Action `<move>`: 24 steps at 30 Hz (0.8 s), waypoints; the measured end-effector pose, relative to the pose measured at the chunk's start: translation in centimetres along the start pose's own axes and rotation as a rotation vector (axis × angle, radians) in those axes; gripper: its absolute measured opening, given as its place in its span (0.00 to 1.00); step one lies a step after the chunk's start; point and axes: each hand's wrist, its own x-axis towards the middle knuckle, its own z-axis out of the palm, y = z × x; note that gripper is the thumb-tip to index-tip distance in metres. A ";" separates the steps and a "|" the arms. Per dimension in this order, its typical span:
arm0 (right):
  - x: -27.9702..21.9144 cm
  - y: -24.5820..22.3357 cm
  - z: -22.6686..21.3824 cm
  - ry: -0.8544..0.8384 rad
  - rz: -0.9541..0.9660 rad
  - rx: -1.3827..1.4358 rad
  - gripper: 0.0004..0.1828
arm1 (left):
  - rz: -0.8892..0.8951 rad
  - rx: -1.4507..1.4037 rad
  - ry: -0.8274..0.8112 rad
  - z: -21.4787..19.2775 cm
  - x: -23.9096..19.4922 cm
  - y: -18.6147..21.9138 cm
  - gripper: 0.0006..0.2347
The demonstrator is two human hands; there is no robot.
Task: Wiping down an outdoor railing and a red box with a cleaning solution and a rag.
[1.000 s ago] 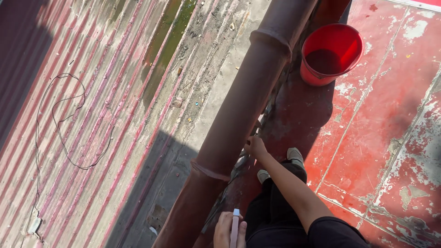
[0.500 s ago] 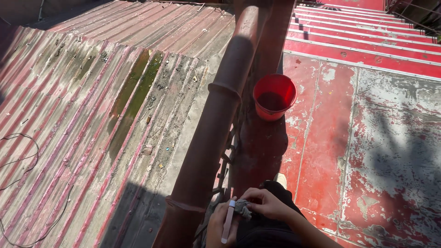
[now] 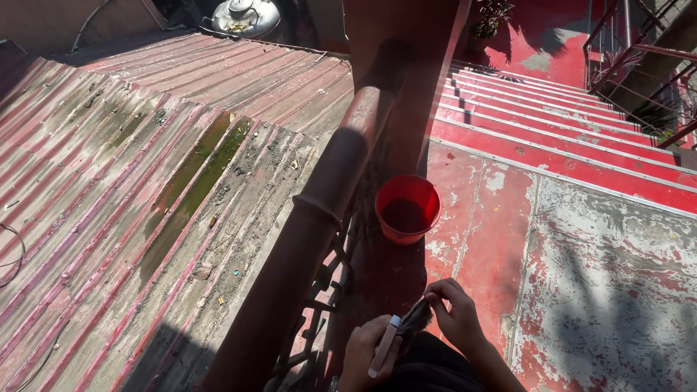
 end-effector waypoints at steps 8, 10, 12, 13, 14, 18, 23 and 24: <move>8.4 2.4 -6.9 -0.172 -0.018 0.087 0.04 | -0.118 -0.126 0.161 5.2 9.3 2.6 0.11; 10.7 0.1 -8.6 -0.327 0.124 0.098 0.14 | -0.055 -0.055 0.231 6.0 10.7 1.2 0.11; 13.3 -2.2 -9.8 -0.469 0.181 -0.013 0.21 | -0.057 -0.015 0.229 6.0 12.7 1.3 0.11; 14.6 -3.4 -10.4 -0.599 0.238 -0.126 0.29 | -0.053 0.024 0.219 5.9 13.7 1.2 0.11; 15.5 -1.2 -10.5 -0.602 0.241 -0.123 0.29 | -0.058 0.026 0.219 6.0 14.4 0.5 0.11; 20.3 5.6 -11.3 -0.914 0.409 0.034 0.18 | -0.020 0.047 0.185 5.6 19.6 -2.3 0.11; 26.8 12.2 -10.5 -0.890 0.431 0.982 0.20 | -0.157 -0.161 0.087 3.6 30.0 -4.7 0.11; 28.1 12.8 -10.0 -0.809 0.418 1.146 0.18 | -0.098 -0.166 0.049 3.2 32.5 -4.8 0.11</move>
